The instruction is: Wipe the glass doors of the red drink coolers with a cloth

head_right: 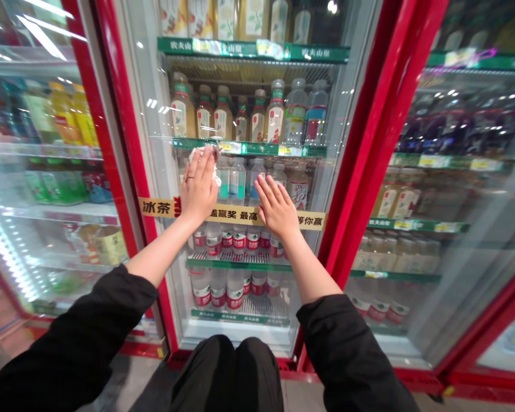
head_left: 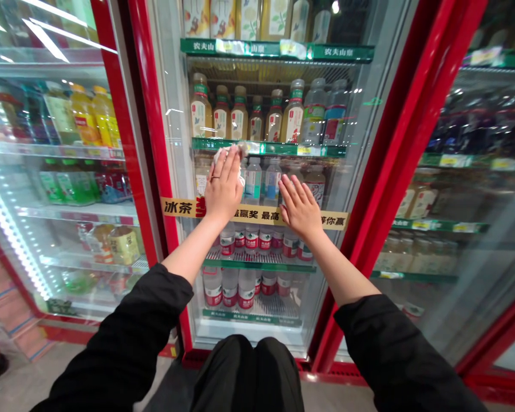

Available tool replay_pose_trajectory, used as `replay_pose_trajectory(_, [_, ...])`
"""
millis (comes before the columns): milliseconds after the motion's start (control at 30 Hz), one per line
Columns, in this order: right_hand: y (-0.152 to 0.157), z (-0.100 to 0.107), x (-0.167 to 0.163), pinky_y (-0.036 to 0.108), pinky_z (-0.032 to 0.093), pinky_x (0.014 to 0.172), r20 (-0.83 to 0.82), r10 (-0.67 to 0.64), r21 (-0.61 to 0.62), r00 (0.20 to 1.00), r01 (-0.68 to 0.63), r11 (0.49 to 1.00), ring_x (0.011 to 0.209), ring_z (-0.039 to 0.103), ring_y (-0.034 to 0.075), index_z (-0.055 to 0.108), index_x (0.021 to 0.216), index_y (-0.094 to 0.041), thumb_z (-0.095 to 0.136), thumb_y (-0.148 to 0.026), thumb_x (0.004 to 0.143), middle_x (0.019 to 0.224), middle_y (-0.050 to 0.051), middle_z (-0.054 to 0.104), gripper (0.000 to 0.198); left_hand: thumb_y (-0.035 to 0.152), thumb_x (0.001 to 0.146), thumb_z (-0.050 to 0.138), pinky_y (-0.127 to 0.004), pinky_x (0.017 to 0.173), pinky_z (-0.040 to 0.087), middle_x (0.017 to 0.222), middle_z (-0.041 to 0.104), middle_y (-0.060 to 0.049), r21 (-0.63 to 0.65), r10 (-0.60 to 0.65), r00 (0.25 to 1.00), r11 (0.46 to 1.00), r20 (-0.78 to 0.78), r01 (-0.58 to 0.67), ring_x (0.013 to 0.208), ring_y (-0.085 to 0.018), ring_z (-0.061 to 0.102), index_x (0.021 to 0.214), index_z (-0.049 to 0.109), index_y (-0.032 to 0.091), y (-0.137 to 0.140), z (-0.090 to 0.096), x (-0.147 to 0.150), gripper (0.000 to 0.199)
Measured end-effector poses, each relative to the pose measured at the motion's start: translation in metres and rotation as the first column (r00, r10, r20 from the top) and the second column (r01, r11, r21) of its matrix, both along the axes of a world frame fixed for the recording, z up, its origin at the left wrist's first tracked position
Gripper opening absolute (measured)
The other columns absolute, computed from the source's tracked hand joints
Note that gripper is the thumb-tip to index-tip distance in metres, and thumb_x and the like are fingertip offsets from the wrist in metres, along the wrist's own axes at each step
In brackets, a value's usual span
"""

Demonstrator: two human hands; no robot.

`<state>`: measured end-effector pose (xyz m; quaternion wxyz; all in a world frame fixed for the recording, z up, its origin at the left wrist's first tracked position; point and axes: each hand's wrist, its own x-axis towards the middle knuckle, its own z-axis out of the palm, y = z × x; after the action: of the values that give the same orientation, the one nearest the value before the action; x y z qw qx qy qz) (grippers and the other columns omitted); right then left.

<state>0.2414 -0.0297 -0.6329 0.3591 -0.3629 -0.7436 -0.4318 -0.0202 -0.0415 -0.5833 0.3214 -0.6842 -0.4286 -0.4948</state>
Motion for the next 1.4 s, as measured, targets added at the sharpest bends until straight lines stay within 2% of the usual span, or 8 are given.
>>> replay_pose_trajectory(133, [0.0, 0.0, 0.0, 0.055, 0.035, 0.139, 0.002, 0.001, -0.004, 1.0, -0.001, 1.0, 0.171, 0.032, 0.03, -0.018, 0.175, -0.028, 0.042, -0.03, 0.114, 0.187, 0.001, 0.019, 0.086, 0.016, 0.107, 0.039, -0.05, 0.145, 0.02, 0.183, 0.035, -0.005, -0.019, 0.008, 0.995, 1.0, 0.096, -0.006, 0.174, -0.024, 0.022, 0.176, 0.034, 0.02, -0.004, -0.018, 0.008, 0.069])
replay_pose_trajectory(267, [-0.001, 0.0, 0.001, 0.054, 0.032, 0.14, 0.004, 0.003, -0.024, 1.0, -0.003, 1.0, 0.172, 0.031, 0.03, -0.017, 0.175, -0.029, 0.041, -0.031, 0.114, 0.187, 0.0, 0.019, 0.085, 0.017, 0.108, 0.04, -0.05, 0.145, 0.021, 0.183, 0.035, -0.007, -0.078, -0.003, 1.0, 0.997, 0.006, 0.004, 0.174, -0.026, 0.024, 0.175, 0.036, 0.017, -0.011, -0.033, 0.026, 0.067])
replay_pose_trajectory(533, [0.001, -0.001, 0.0, 0.052, 0.035, 0.139, 0.014, -0.038, 0.011, 0.999, 0.038, 0.999, 0.171, 0.032, 0.028, -0.015, 0.176, -0.028, 0.042, -0.031, 0.114, 0.186, 0.002, 0.024, 0.084, 0.016, 0.106, 0.042, -0.046, 0.145, 0.019, 0.183, 0.035, -0.002, -0.021, 0.002, 0.998, 1.0, 0.061, -0.001, 0.174, -0.023, 0.024, 0.175, 0.036, 0.021, -0.004, 0.002, 0.009, 0.069])
replay_pose_trajectory(767, [0.001, -0.001, 0.001, 0.051, 0.032, 0.141, 0.001, -0.006, 0.003, 1.0, 0.006, 1.0, 0.172, 0.03, 0.027, -0.013, 0.176, -0.029, 0.042, -0.031, 0.114, 0.186, 0.001, 0.02, 0.084, 0.016, 0.107, 0.042, -0.049, 0.145, 0.019, 0.184, 0.034, -0.006, -0.1, 0.031, 0.999, 0.995, 0.021, -0.028, 0.174, -0.026, 0.022, 0.177, 0.032, 0.018, -0.011, -0.04, 0.025, 0.071])
replay_pose_trajectory(1000, [-0.001, 0.0, 0.002, 0.054, 0.033, 0.141, -0.007, 0.04, -0.011, 0.999, -0.04, 0.999, 0.17, 0.034, 0.028, -0.014, 0.176, -0.031, 0.046, -0.029, 0.112, 0.186, 0.0, 0.021, 0.088, 0.016, 0.108, 0.042, -0.046, 0.145, 0.021, 0.183, 0.035, -0.005, -0.005, -0.008, 1.0, 1.0, 0.001, 0.008, 0.173, -0.024, 0.025, 0.176, 0.034, 0.02, -0.002, -0.01, 0.016, 0.069])
replay_pose_trajectory(1133, [-0.001, 0.001, 0.002, 0.054, 0.032, 0.141, -0.009, 0.052, -0.017, 0.999, -0.052, 0.999, 0.171, 0.033, 0.028, -0.015, 0.176, -0.031, 0.046, -0.027, 0.111, 0.186, -0.001, 0.019, 0.089, 0.017, 0.109, 0.04, -0.051, 0.144, 0.023, 0.182, 0.037, -0.006, 0.013, -0.007, 0.993, 1.0, 0.117, 0.005, 0.174, -0.026, 0.023, 0.177, 0.031, 0.021, -0.003, -0.024, 0.016, 0.068])
replay_pose_trajectory(1267, [0.0, 0.0, 0.002, 0.053, 0.033, 0.141, -0.007, 0.039, 0.0, 0.999, -0.039, 0.999, 0.17, 0.034, 0.027, -0.014, 0.176, -0.031, 0.045, -0.028, 0.112, 0.186, 0.0, 0.021, 0.088, 0.017, 0.108, 0.041, -0.054, 0.144, 0.023, 0.183, 0.034, -0.007, -0.058, -0.011, 0.999, 0.998, 0.051, 0.014, 0.174, -0.028, 0.023, 0.178, 0.027, 0.02, -0.007, -0.036, 0.037, 0.072])
replay_pose_trajectory(1400, [0.0, 0.001, 0.003, 0.051, 0.034, 0.14, 0.015, 0.024, 0.003, 1.0, -0.024, 1.0, 0.171, 0.033, 0.027, -0.014, 0.176, -0.029, 0.046, -0.029, 0.113, 0.185, 0.002, 0.022, 0.087, 0.016, 0.107, 0.041, -0.051, 0.145, 0.022, 0.184, 0.033, -0.005, -0.058, -0.027, 0.999, 0.998, -0.018, 0.026, 0.174, -0.026, 0.024, 0.178, 0.028, 0.02, -0.005, -0.01, 0.044, 0.073])
